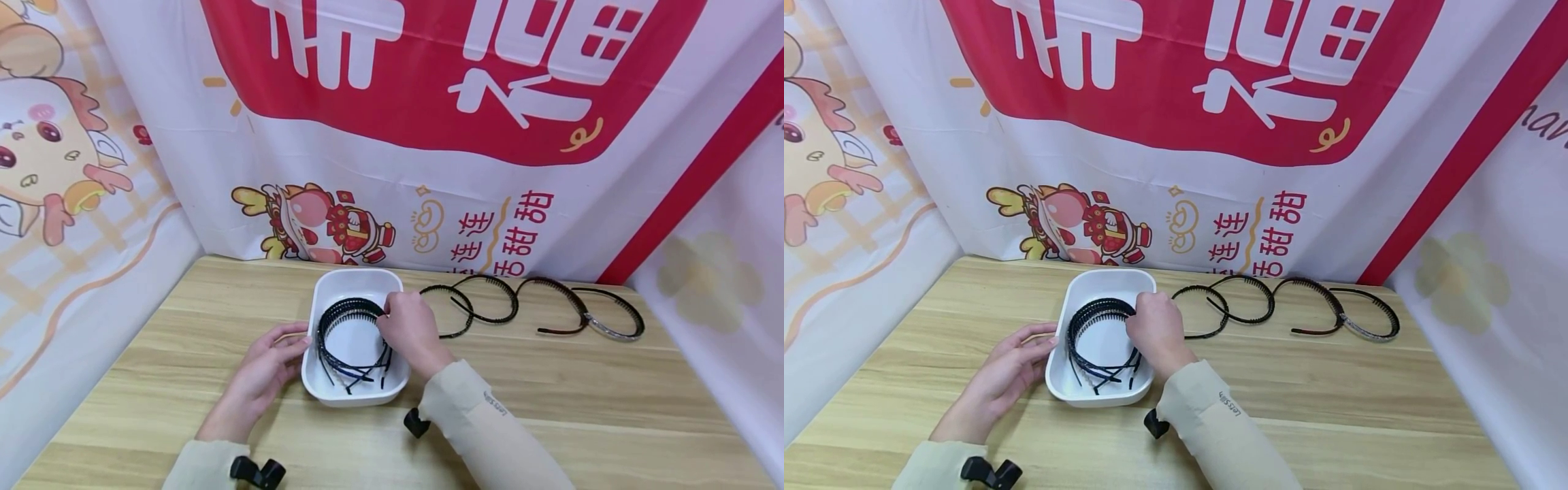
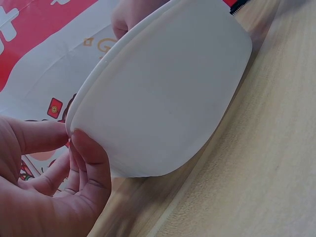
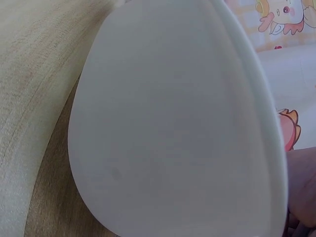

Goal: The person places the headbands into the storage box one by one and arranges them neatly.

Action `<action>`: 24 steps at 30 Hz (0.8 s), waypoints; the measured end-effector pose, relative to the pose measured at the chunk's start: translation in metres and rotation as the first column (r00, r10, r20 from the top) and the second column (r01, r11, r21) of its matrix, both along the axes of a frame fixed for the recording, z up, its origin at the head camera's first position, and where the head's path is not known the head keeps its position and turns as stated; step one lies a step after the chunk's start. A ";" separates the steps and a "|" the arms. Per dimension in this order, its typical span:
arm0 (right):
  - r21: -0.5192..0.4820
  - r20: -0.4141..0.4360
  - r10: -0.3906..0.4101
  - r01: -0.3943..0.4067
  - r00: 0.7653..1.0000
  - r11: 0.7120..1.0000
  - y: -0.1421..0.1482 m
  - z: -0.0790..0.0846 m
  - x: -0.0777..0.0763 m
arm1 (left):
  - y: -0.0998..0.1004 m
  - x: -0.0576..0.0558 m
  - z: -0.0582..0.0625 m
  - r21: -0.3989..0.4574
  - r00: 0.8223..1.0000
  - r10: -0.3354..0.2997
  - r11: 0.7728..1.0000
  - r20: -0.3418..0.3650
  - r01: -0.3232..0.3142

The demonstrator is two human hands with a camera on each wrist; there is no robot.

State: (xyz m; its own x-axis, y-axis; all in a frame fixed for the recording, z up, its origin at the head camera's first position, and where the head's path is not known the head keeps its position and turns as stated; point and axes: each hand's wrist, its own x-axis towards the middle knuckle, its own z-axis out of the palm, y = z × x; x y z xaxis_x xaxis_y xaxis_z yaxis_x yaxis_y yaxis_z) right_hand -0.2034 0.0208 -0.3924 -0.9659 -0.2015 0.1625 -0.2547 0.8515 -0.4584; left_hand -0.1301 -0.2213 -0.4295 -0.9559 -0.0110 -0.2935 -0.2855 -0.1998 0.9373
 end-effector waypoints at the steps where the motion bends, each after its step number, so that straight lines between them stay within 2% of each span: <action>1: -0.001 -0.002 0.000 0.000 1.000 1.000 0.000 0.000 0.000 | 0.000 0.000 0.000 0.000 1.000 -0.002 1.000 0.000 0.002; 9: -0.042 -0.007 -0.006 0.006 1.000 0.999 0.002 -0.002 0.000 | 0.000 0.000 0.000 0.001 1.000 -0.002 1.000 0.004 0.002; 15: -0.129 0.010 -0.031 0.032 0.999 0.991 0.003 -0.005 -0.001 | 0.000 0.000 0.000 0.000 1.000 0.001 1.000 0.005 -0.001; 20: -0.204 0.008 -0.044 0.044 0.999 0.978 0.005 -0.006 -0.001 | 0.000 0.000 0.001 -0.008 1.000 0.004 1.000 0.010 -0.004; 24: -0.309 0.022 -0.053 0.057 0.998 0.949 0.008 -0.008 0.001 | 0.000 0.000 0.002 -0.010 1.000 0.007 1.000 0.014 -0.007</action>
State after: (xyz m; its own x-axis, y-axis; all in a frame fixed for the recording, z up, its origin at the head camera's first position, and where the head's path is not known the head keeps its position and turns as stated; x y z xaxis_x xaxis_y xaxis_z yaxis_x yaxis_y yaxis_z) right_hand -0.2025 0.0283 -0.4006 -0.9766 -0.0900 0.1952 -0.2035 0.6798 -0.7046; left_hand -0.1303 -0.2211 -0.4275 -0.9517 -0.0204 -0.3064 -0.2970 -0.1922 0.9353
